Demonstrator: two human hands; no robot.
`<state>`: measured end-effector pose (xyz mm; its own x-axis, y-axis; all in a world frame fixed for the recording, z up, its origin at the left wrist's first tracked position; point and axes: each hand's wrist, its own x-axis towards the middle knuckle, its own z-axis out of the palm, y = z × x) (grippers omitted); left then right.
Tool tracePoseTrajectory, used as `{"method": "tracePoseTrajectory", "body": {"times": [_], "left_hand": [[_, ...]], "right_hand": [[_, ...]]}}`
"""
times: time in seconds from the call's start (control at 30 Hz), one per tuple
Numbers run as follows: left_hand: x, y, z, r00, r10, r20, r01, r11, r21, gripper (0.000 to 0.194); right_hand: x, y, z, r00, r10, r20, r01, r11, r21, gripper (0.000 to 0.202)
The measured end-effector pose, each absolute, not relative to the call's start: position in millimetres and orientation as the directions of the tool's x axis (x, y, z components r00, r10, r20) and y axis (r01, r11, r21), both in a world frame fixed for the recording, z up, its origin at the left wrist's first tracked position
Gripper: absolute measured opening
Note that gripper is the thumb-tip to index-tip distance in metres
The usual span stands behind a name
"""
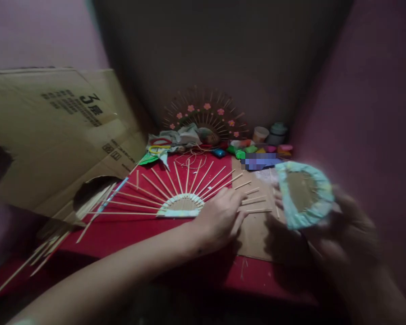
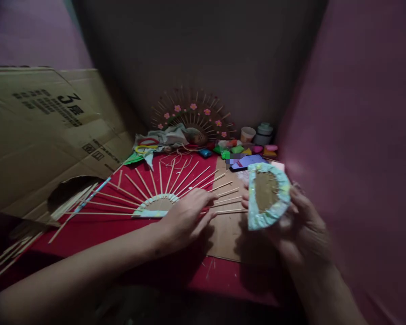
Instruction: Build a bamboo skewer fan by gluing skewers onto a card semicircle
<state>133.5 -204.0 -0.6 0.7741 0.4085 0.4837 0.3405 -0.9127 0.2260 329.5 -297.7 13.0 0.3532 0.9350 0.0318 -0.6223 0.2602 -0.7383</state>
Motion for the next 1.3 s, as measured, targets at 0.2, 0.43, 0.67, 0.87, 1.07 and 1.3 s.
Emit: {"method": "tracePoseTrajectory", "body": {"times": [0.2, 0.43, 0.67, 0.87, 1.07, 1.3], "left_hand": [[134, -210, -2, 0.684, 0.348, 0.641, 0.317, -0.933, 0.169, 0.012], [129, -212, 11, 0.572, 0.259, 0.779, 0.330, -0.941, 0.071, 0.015], [118, -214, 14, 0.511, 0.213, 0.833, 0.407, -0.913, -0.016, 0.019], [118, -207, 17, 0.496, 0.169, 0.851, 0.406, -0.912, -0.056, 0.019], [117, -204, 19, 0.559, 0.132, 0.818, 0.470, -0.864, -0.181, 0.029], [118, -192, 14, 0.574, 0.158, 0.804, 0.541, -0.810, -0.227, 0.019]], "right_hand": [[308, -275, 20, 0.304, 0.948, -0.091, -0.776, 0.192, -0.601, 0.035], [279, -265, 25, 0.329, 0.923, -0.201, -0.852, 0.198, -0.485, 0.020], [260, -255, 16, 0.385, 0.905, -0.182, -0.840, 0.262, -0.475, 0.013], [242, -251, 20, 0.367, 0.897, -0.247, -0.859, 0.225, -0.459, 0.012], [235, -241, 20, 0.323, 0.897, -0.302, -0.880, 0.168, -0.444, 0.016], [223, -228, 14, 0.375, 0.905, -0.199, -0.847, 0.247, -0.470, 0.018]]}}
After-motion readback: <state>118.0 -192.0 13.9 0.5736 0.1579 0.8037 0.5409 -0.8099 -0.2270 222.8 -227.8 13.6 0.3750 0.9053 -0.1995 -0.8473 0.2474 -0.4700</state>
